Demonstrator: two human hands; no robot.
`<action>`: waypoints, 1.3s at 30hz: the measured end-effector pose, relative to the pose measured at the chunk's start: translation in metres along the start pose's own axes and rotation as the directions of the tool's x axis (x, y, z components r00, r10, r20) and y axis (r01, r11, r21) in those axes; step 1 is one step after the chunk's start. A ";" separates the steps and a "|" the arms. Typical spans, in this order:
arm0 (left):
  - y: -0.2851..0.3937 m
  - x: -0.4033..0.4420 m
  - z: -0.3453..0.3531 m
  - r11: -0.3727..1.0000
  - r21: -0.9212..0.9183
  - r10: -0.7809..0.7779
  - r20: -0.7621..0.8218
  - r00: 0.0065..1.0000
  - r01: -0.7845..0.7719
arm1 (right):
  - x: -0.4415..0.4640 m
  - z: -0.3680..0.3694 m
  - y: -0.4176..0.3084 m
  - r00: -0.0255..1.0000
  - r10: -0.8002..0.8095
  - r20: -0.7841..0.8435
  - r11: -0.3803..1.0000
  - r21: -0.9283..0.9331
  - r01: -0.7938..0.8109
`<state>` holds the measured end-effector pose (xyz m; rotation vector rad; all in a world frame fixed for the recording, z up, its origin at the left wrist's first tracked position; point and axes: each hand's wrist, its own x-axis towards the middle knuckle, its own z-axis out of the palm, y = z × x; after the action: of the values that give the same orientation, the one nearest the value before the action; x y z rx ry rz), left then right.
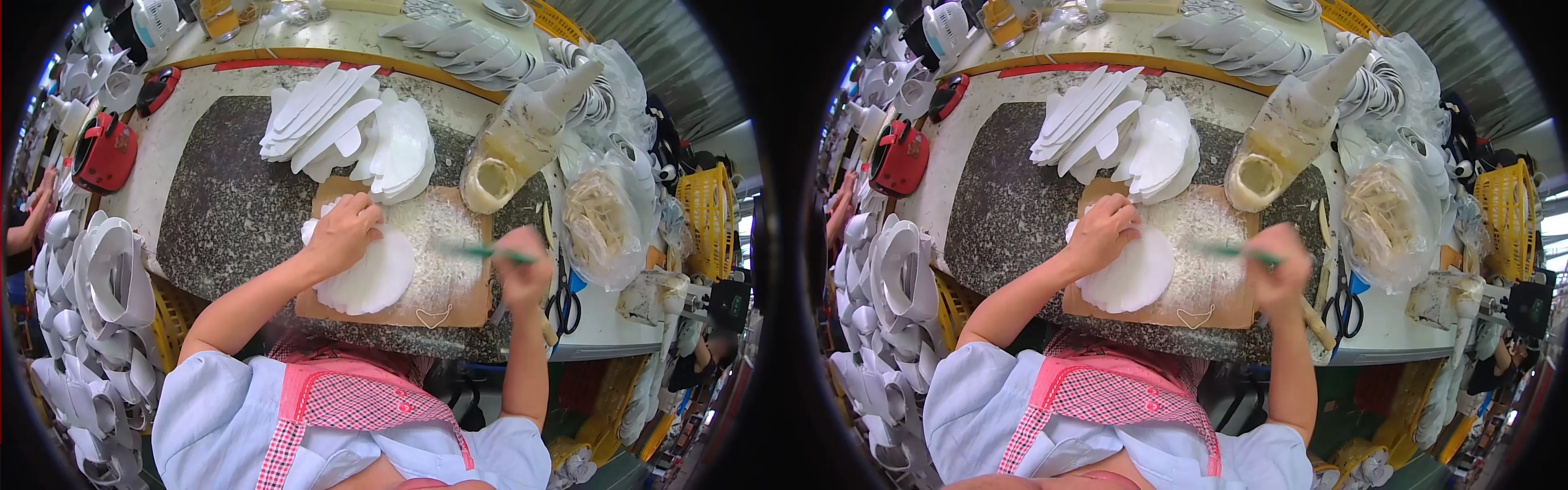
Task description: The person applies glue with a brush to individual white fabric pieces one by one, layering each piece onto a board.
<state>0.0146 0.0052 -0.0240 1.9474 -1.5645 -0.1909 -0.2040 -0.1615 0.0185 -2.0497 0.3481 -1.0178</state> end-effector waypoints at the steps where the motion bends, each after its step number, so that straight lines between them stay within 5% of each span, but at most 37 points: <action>1: 0.003 0.002 -0.002 1.000 -0.010 -0.002 -0.013 1.000 0.002 | 0.013 -0.005 -0.001 0.979 0.077 -0.190 0.996 -0.025 -0.083; 3: 0.009 0.006 -0.009 0.978 -0.210 -0.039 -0.122 0.992 0.013 | 0.038 -0.014 0.022 0.969 -0.197 -0.149 0.892 -0.437 0.114; 4: 0.015 0.011 -0.015 0.951 -0.310 -0.062 -0.173 0.983 0.006 | 0.040 -0.019 0.028 0.976 -0.149 -0.159 0.928 -0.363 0.083; 6: 0.031 0.016 -0.043 0.932 0.064 0.340 -0.492 0.801 -0.356 | 0.041 -0.030 0.036 0.985 -0.047 -0.163 0.976 -0.216 0.010; 7: 0.031 0.012 -0.045 0.869 0.245 0.493 -0.492 0.718 -0.430 | 0.038 -0.032 0.030 0.910 0.159 -0.382 0.987 0.078 -0.140; 10: 0.027 -0.018 -0.030 0.764 0.310 0.606 -0.044 0.794 -0.566 | 0.020 -0.050 0.039 0.875 0.309 -0.372 0.921 -0.113 -0.373; 13: 0.019 -0.049 -0.003 0.780 0.246 0.575 0.079 0.814 -0.575 | -0.001 -0.028 0.008 0.888 0.435 -0.150 0.893 0.199 -0.404; 16: 0.019 -0.052 0.000 0.806 0.205 0.543 0.115 0.832 -0.555 | -0.022 0.022 0.018 0.954 0.293 0.071 0.943 0.145 -0.300; 17: 0.018 -0.051 0.000 0.812 0.197 0.538 0.113 0.835 -0.550 | -0.021 0.038 0.018 0.935 0.347 0.077 0.929 0.107 -0.354; 20: 0.015 -0.052 0.003 0.831 0.178 0.518 0.097 0.850 -0.527 | 0.009 0.051 0.018 0.991 0.123 -0.053 0.980 -0.152 -0.130; 22: 0.014 -0.052 0.004 0.842 0.171 0.506 0.072 0.859 -0.511 | -0.003 0.048 0.011 0.989 0.116 0.091 0.985 -0.141 -0.103; 24: 0.016 -0.049 0.001 0.893 0.124 0.422 0.106 0.900 -0.433 | -0.023 0.038 -0.011 0.932 0.161 0.325 0.987 -0.072 -0.145; 25: 0.018 -0.049 0.003 0.916 0.092 0.378 0.127 0.917 -0.391 | -0.029 0.032 -0.009 0.940 0.228 0.253 0.970 0.029 -0.243; 27: 0.007 -0.034 0.009 0.981 -0.174 0.094 0.015 0.995 -0.090 | -0.046 0.019 -0.002 0.911 0.393 0.123 0.878 0.243 -0.412; 28: 0.017 -0.010 -0.013 0.900 -0.380 -0.198 0.079 0.977 0.213 | -0.048 0.015 -0.005 0.910 0.400 0.109 0.881 0.227 -0.415; 30: 0.025 0.032 -0.039 0.851 -0.522 -0.280 -0.344 0.896 0.066 | -0.038 0.008 -0.012 0.918 0.389 0.073 0.896 0.199 -0.396; 31: 0.033 0.051 -0.048 0.853 -0.491 -0.144 -0.551 0.822 -0.179 | -0.037 0.014 -0.009 0.948 0.313 0.059 0.935 0.156 -0.319; 34: 0.020 0.086 -0.067 0.883 0.184 0.466 -0.432 0.772 -0.431 | -0.025 0.032 -0.007 0.966 0.253 0.056 0.962 0.092 -0.258; 35: 0.001 0.083 -0.056 0.931 0.220 0.338 -0.218 0.915 -0.292 | -0.022 0.040 -0.008 0.948 0.316 0.046 0.938 0.136 -0.319; 39: 0.002 0.035 -0.035 0.956 0.179 0.263 -0.177 0.948 -0.232 | -0.004 0.063 -0.004 0.995 0.077 0.070 0.996 0.034 -0.079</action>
<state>0.0401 -0.0138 0.0144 1.7979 -1.7123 0.2318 -0.1590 -0.1230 -0.0029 -2.0170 0.3684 -0.8983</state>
